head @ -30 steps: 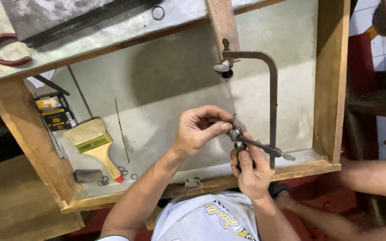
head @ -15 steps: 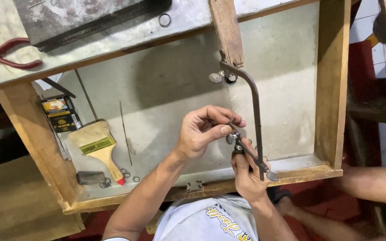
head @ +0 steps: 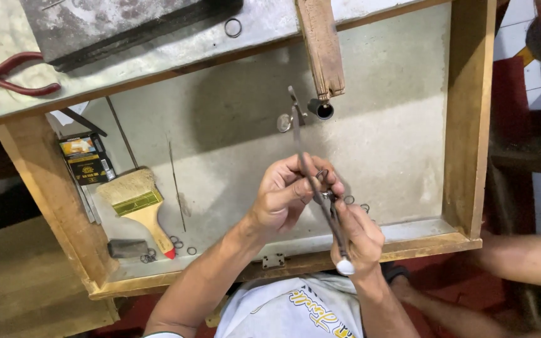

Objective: Cutting and manipulating small metal rings at a jewelry workbench using a jeweler's saw and pliers.

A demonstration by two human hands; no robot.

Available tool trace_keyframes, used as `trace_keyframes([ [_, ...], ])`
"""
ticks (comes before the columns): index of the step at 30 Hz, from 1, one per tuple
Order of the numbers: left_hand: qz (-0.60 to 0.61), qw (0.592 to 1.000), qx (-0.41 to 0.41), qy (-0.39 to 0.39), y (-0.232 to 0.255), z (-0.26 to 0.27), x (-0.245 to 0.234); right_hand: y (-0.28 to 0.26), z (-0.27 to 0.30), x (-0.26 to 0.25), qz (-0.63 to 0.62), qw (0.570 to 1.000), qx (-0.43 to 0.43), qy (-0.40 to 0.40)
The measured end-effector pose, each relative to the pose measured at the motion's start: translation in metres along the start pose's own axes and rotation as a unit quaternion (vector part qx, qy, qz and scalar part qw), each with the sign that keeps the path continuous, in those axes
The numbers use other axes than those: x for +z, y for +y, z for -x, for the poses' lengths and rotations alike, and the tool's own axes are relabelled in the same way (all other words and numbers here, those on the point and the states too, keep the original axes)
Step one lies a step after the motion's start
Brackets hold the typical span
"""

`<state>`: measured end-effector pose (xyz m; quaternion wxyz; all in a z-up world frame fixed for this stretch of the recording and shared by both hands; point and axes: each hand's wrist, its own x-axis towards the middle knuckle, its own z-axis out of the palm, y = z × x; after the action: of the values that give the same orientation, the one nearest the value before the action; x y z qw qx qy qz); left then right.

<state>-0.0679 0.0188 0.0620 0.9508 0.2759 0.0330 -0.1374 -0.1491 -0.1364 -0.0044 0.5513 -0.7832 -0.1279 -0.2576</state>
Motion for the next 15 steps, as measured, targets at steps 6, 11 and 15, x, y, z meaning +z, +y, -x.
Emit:
trace_keyframes([
  [6, 0.040, 0.998, -0.046, -0.003, 0.005, -0.002, 0.002, -0.001, -0.022, -0.005, 0.031, 0.998, -0.053, -0.032],
  [11, 0.040, 0.998, -0.047, 0.002, 0.016, -0.003, 0.011, 0.002, -0.020, -0.006, 0.007, 0.999, -0.041, -0.029],
  [15, 0.038, 0.997, -0.073, 0.000, 0.016, -0.003, 0.004, 0.003, -0.041, -0.013, 0.047, 0.992, -0.104, -0.052],
])
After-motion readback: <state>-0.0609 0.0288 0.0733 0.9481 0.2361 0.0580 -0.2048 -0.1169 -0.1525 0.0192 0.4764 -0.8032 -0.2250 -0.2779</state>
